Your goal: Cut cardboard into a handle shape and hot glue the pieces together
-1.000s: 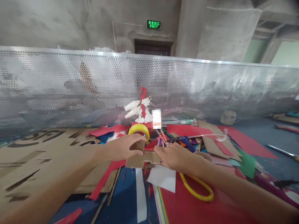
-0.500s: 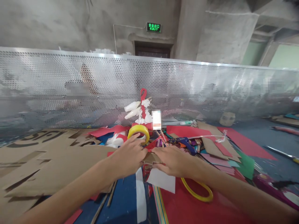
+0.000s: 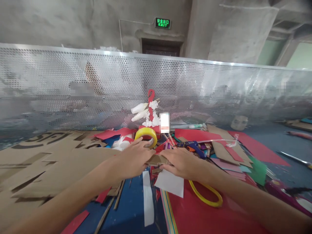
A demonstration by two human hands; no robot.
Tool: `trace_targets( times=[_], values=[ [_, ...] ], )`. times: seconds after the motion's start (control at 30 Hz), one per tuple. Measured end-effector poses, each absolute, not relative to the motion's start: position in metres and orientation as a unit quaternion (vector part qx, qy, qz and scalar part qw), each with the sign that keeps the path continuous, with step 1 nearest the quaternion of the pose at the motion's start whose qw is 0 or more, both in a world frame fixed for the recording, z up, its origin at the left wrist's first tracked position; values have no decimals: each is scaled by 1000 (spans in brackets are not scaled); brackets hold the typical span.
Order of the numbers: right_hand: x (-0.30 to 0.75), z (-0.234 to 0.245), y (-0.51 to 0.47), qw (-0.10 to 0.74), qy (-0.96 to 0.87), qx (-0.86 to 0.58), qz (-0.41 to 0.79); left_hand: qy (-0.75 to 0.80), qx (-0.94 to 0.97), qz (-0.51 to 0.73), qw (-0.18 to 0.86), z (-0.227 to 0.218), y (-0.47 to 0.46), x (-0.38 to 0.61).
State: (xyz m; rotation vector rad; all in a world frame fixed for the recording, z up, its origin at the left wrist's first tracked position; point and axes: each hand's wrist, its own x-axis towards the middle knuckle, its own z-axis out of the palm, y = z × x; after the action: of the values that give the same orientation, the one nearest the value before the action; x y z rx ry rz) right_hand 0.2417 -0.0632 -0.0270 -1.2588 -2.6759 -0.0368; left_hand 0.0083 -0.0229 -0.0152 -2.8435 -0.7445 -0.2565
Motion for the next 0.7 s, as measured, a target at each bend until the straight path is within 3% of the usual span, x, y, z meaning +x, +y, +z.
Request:
trace_targets(
  times=[0.27,0.7],
  values=[
    [238,-29,-66,69,-892,-442,-69,-278,-956,-49,80,-12,-28,12],
    [238,-26,-66,79,-900,-427,-46,-305,-949,-38,67,-17,-25,14]
  ],
)
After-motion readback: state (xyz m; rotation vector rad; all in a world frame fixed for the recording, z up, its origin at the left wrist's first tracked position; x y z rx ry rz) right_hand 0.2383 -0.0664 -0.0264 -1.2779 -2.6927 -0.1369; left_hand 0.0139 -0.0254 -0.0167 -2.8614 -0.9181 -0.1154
